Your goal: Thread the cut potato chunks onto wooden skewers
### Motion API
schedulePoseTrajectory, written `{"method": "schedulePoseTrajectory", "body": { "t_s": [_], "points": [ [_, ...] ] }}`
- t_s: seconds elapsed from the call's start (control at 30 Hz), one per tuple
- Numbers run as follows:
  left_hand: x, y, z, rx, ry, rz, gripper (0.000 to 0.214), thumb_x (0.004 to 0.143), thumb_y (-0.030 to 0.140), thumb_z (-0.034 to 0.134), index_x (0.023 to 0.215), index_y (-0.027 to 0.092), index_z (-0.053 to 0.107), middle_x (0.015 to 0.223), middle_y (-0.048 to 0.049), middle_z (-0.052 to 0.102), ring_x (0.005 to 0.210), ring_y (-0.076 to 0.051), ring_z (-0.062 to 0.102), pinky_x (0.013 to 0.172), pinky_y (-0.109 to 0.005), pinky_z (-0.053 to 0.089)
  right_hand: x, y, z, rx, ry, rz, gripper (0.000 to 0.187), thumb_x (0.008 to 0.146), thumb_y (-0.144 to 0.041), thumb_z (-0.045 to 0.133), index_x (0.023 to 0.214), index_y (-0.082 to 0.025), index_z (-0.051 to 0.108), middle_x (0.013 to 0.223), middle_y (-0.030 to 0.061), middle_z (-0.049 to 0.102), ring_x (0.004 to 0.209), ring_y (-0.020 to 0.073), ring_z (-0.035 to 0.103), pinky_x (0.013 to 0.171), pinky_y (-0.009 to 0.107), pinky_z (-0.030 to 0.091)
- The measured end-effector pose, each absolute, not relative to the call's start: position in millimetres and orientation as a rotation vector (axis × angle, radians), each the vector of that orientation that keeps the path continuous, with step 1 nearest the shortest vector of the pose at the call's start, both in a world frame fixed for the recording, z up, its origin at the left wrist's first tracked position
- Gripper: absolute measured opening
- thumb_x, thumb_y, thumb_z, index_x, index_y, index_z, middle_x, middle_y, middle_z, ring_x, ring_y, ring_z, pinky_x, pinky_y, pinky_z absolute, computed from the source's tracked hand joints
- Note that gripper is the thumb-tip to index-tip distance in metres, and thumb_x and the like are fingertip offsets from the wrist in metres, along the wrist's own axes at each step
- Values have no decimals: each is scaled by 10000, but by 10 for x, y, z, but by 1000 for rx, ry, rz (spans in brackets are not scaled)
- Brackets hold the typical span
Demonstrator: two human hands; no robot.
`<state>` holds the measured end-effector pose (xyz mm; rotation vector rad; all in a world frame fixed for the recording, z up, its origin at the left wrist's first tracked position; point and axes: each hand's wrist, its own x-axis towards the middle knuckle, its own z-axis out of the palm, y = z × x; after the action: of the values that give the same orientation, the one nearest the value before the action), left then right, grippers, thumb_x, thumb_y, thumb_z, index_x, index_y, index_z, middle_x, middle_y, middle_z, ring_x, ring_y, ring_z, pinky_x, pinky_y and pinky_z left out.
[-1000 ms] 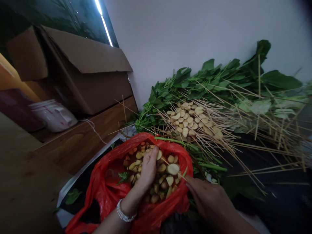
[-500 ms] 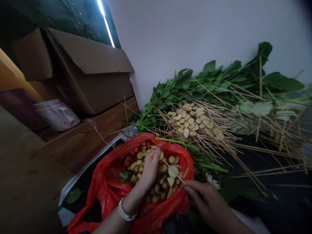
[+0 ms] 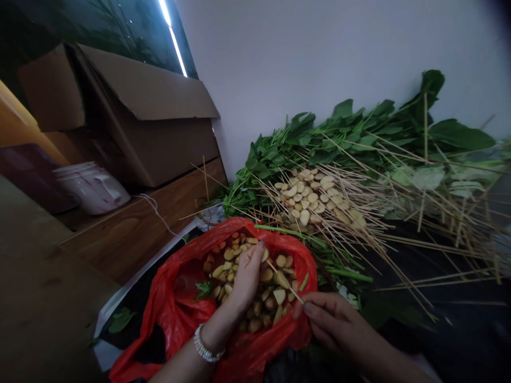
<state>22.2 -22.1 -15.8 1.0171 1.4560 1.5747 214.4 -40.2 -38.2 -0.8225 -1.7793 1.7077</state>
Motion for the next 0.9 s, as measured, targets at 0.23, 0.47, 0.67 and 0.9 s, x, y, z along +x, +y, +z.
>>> {"method": "schedulePoseTrajectory", "body": {
  "t_s": [0.23, 0.47, 0.67, 0.9],
  "points": [
    [231, -228, -154, 1095, 1525, 1602, 514, 749, 651, 568, 567, 214, 368, 554, 50, 342, 524, -110, 294, 496, -240, 313, 2218, -429, -431, -775, -2254, 265, 340, 883, -102, 352, 1015, -109, 666, 741, 107, 698, 616, 194, 638, 563, 262, 438],
    [229, -231, -159, 1106, 1461, 1592, 477, 787, 600, 563, 585, 205, 389, 558, 55, 352, 516, -101, 297, 490, -231, 292, 2158, -430, -319, -850, -1973, 1347, 364, 967, -358, 390, 767, -164, 624, 591, -13, 559, 529, 109, 489, 519, 208, 357],
    [232, -226, -180, 1076, 1431, 1552, 491, 816, 617, 516, 594, 207, 363, 527, 73, 289, 475, -87, 224, 450, -237, 206, 2134, -384, -310, -814, -1657, 1879, 422, 901, -539, 451, 809, -165, 625, 435, -91, 361, 398, 76, 278, 427, 186, 255],
    [214, -236, -196, 1101, 1493, 1574, 523, 787, 662, 522, 581, 205, 370, 534, 64, 325, 485, -91, 250, 467, -248, 232, 2165, -460, -360, -796, -2168, 760, 302, 946, -235, 343, 892, -184, 636, 774, 63, 665, 731, 178, 623, 689, 258, 445]
  ]
}}
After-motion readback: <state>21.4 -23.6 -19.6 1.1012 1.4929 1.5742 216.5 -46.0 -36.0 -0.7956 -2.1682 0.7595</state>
